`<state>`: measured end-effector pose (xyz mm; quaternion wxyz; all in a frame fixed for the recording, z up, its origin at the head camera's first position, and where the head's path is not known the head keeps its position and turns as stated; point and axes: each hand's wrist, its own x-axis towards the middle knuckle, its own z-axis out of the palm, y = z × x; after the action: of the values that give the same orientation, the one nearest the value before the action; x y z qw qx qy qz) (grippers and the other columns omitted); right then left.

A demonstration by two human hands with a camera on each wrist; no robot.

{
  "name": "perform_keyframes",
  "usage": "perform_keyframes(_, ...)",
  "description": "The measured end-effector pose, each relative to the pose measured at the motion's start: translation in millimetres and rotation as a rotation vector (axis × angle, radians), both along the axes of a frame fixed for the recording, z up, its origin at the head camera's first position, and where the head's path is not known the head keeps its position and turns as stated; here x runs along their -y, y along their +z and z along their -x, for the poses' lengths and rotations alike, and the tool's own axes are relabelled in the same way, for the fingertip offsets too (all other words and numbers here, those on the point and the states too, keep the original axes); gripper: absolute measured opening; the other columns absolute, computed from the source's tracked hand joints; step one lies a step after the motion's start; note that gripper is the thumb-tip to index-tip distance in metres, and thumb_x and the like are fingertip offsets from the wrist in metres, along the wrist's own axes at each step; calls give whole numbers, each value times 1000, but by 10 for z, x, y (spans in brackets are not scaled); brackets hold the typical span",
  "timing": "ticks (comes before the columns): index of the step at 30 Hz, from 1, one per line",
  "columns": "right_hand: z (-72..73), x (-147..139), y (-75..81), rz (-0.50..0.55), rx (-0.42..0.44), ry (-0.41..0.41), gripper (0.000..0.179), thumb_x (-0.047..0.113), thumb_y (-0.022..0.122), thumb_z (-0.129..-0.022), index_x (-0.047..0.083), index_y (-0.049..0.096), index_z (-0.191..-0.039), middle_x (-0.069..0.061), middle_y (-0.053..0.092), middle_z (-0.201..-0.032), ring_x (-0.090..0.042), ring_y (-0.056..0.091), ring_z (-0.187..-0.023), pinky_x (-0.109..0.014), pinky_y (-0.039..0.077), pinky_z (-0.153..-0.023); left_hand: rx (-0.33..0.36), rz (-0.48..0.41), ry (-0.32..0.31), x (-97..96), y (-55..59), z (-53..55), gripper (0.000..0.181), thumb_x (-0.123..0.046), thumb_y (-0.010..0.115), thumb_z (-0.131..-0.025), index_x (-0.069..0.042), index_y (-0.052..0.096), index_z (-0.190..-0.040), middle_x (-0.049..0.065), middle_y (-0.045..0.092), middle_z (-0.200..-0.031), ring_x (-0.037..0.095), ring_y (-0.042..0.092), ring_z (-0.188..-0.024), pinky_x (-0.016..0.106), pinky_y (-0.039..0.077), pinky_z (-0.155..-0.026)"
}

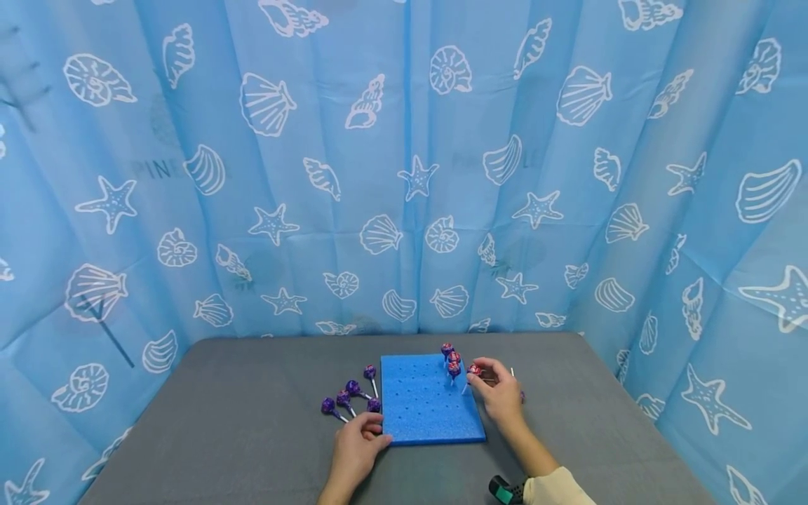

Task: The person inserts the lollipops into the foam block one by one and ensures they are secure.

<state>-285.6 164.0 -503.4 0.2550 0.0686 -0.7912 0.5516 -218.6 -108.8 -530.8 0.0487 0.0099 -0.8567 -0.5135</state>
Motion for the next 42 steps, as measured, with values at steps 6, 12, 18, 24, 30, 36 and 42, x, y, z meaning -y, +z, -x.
perform_keyframes(6, -27, 80, -35, 74, 37, 32, 23, 0, 74, -84, -2, 65, -105, -17, 67, -100, -18, 64, -86, -18, 50, -75, -24, 2, -5, 2, -8, -2, 32, -11, 84, -74, -6, 70, -102, -2, 65, -84, 11, 56, -71, 28, 47, -62)
perform_keyframes(12, -37, 145, -80, 113, 37, 7, 22, 1, 74, -85, -1, 66, -105, -14, 66, -101, -19, 63, -90, -16, 49, -77, -8, 8, 1, -1, -15, 8, 31, -11, 83, -75, -7, 70, -102, -3, 65, -83, 11, 56, -70, 29, 47, -62)
perform_keyframes(18, -26, 193, -95, 154, -8, 7, 22, -1, 75, -83, -3, 66, -103, -17, 67, -99, -19, 64, -88, -16, 49, -75, 7, -1, 12, -4, -13, 13, 31, -10, 83, -75, -7, 70, -102, -3, 65, -83, 11, 55, -70, 29, 46, -61)
perform_keyframes(24, -32, 208, -121, 141, 1, -24, 23, -2, 75, -82, -2, 65, -103, -16, 66, -98, -14, 63, -85, -15, 49, -74, -25, -1, 5, 0, -25, 4, 31, -9, 84, -74, -6, 70, -101, -2, 65, -82, 11, 55, -69, 28, 46, -60)
perform_keyframes(30, -29, 212, -135, 142, 8, -19, 24, -2, 75, -82, -2, 64, -103, -17, 66, -98, -16, 64, -86, -17, 50, -74, -39, -1, 7, -1, -29, 3, 31, -9, 84, -73, -6, 70, -100, -3, 65, -81, 11, 56, -68, 28, 45, -60)
perform_keyframes(36, -133, 265, -22, 118, 19, -15, 23, -2, 74, -83, -4, 64, -103, -15, 66, -98, -25, 64, -90, -16, 49, -74, -48, 7, 3, 2, -36, 2, 31, -9, 84, -73, -6, 70, -100, -3, 65, -81, 11, 56, -68, 28, 46, -60)
perform_keyframes(42, -308, 359, 177, 64, -29, -27, 22, -7, 73, -82, -9, 64, -102, -18, 64, -98, -32, 62, -90, -15, 49, -75, -47, 5, 4, 1, -45, 9, 31, -9, 84, -73, -7, 70, -100, -3, 65, -81, 11, 56, -68, 27, 46, -60)
